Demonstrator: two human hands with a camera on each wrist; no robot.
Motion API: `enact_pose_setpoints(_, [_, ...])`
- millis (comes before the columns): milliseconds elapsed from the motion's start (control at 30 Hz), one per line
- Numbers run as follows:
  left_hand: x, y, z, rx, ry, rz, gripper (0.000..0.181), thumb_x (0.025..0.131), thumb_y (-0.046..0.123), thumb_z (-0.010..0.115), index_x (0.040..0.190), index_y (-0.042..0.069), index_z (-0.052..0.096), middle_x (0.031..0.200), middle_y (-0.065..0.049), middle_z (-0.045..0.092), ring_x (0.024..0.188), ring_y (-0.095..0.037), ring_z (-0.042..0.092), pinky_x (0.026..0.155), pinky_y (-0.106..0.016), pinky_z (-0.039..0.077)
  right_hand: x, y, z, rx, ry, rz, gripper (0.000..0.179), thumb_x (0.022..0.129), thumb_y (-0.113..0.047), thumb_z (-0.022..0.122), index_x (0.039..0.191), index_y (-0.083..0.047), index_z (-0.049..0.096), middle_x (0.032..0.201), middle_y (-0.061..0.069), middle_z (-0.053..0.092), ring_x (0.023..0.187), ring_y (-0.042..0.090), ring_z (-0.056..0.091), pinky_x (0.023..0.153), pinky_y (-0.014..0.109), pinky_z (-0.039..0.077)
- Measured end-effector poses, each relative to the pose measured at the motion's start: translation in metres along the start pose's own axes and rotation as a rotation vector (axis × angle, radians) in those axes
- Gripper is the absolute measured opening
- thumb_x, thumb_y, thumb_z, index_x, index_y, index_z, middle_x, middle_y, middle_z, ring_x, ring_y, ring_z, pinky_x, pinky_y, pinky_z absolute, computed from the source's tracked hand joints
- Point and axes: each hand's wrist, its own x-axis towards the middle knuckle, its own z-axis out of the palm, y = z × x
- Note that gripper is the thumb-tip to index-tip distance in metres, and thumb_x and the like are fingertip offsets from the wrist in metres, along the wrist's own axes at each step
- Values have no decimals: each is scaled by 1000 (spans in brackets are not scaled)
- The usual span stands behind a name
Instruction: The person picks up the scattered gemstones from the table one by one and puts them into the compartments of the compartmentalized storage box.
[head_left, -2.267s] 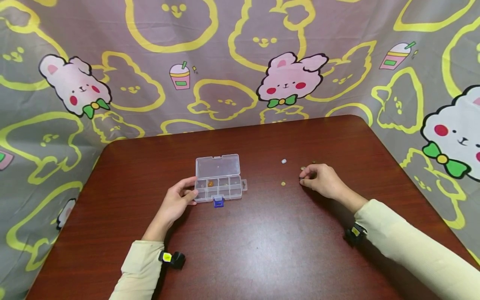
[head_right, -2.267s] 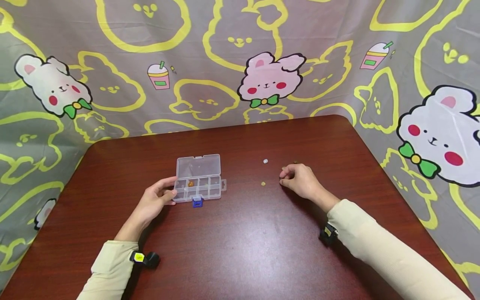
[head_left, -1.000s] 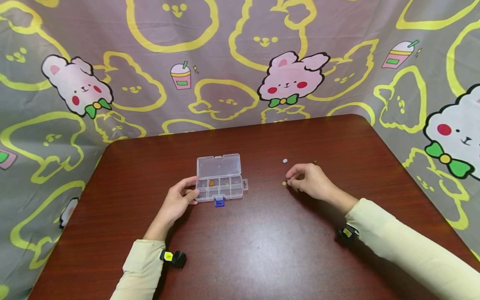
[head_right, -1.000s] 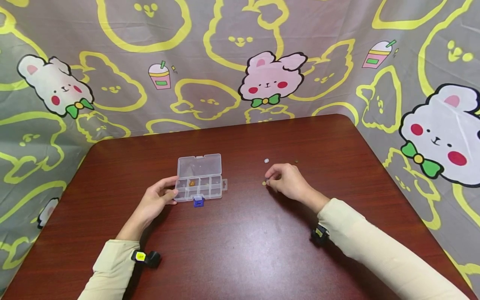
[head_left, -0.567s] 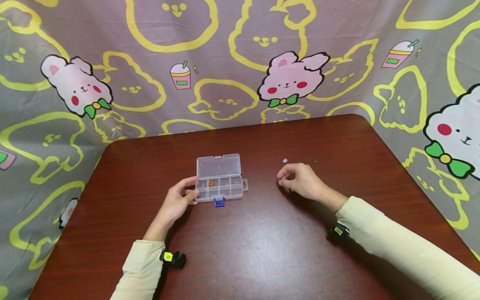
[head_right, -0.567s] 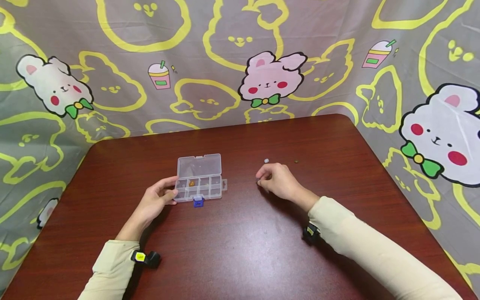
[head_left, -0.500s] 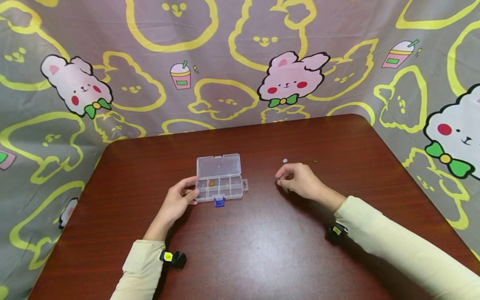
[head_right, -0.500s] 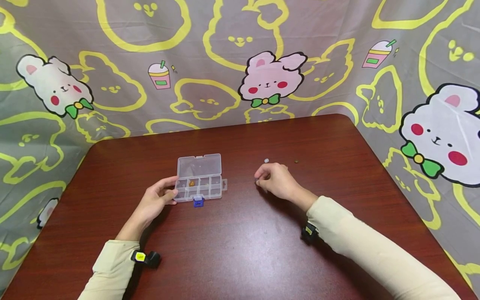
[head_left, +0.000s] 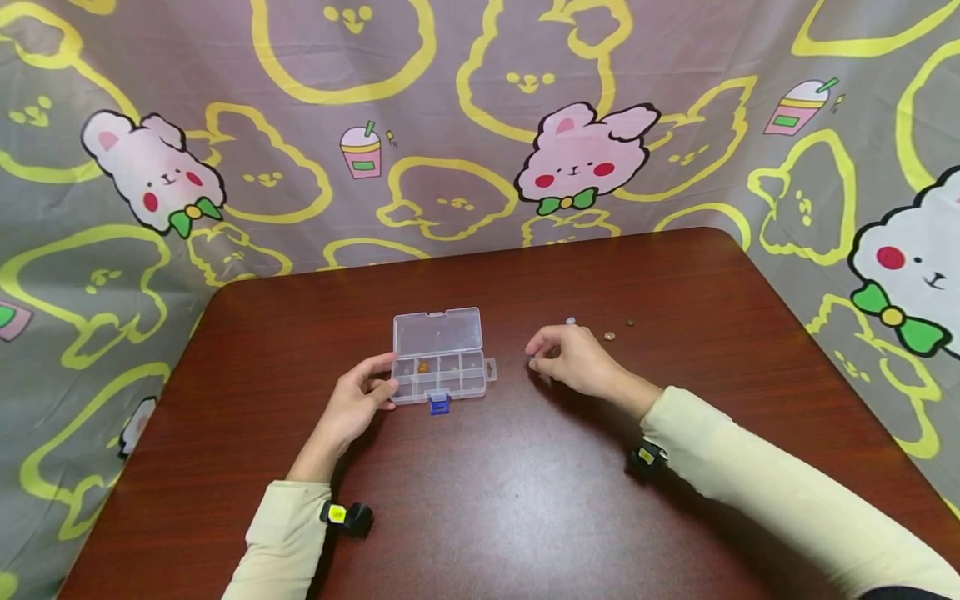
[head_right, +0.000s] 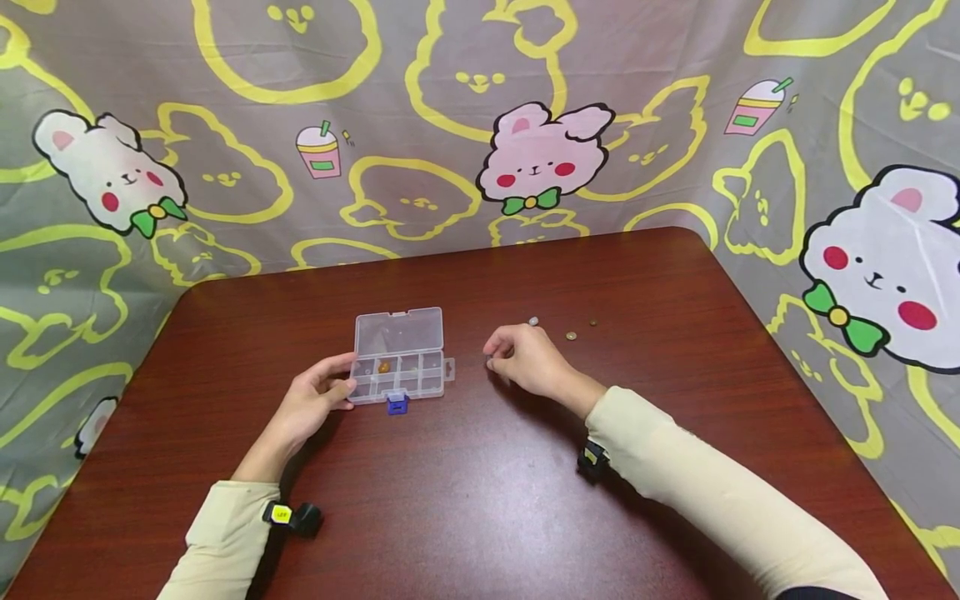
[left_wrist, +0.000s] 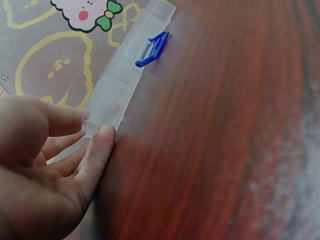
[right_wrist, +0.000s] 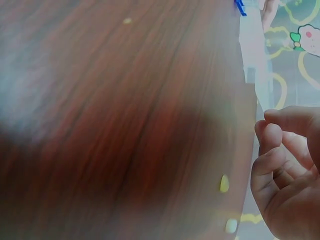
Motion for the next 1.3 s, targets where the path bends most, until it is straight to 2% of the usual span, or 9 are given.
enact_pose_setpoints(200, [0,0,0,-3,1,-1,44,98,-7,57,142,-4,50,140,-25,51,94,-21,60,70,-25,59,8,-8,8,24,-20,-11,9,86,1,74,94,-2,71,77,2,69,53,13,59,51,28,52])
enact_pose_setpoints(500, [0,0,0,-18,2,-2,45,98,-7,57,142,-5,51,139,-26,51,90,-15,61,70,-26,59,19,-19,21,54,-42,-28,9,86,1,74,94,-1,71,75,2,68,58,26,64,54,28,53])
enact_pose_setpoints(733, [0,-1,0,-18,3,4,45,97,-8,58,141,-4,51,137,-27,52,89,-14,60,69,-26,59,27,-25,31,41,-45,-63,8,85,1,74,92,-2,72,74,0,67,57,17,63,61,26,53])
enact_pose_setpoints(900, [-1,1,0,-25,6,4,45,97,-8,57,141,-6,50,137,-28,52,89,-15,60,68,-25,59,31,-31,37,44,-49,-73,9,84,1,74,92,-1,73,73,0,67,60,18,64,63,27,53])
enact_pose_setpoints(1100, [0,0,1,-27,5,3,45,97,-8,57,141,-6,50,138,-28,51,88,-13,60,68,-25,59,37,-33,43,17,-39,-100,9,83,0,76,91,-1,73,74,-1,68,65,18,63,62,24,51])
enact_pose_setpoints(1300, [-1,0,1,-28,9,0,45,97,-9,57,141,-5,51,137,-28,52,88,-14,60,68,-25,59,40,-39,47,10,-46,-117,9,82,1,74,91,0,73,74,0,68,63,14,61,61,23,51])
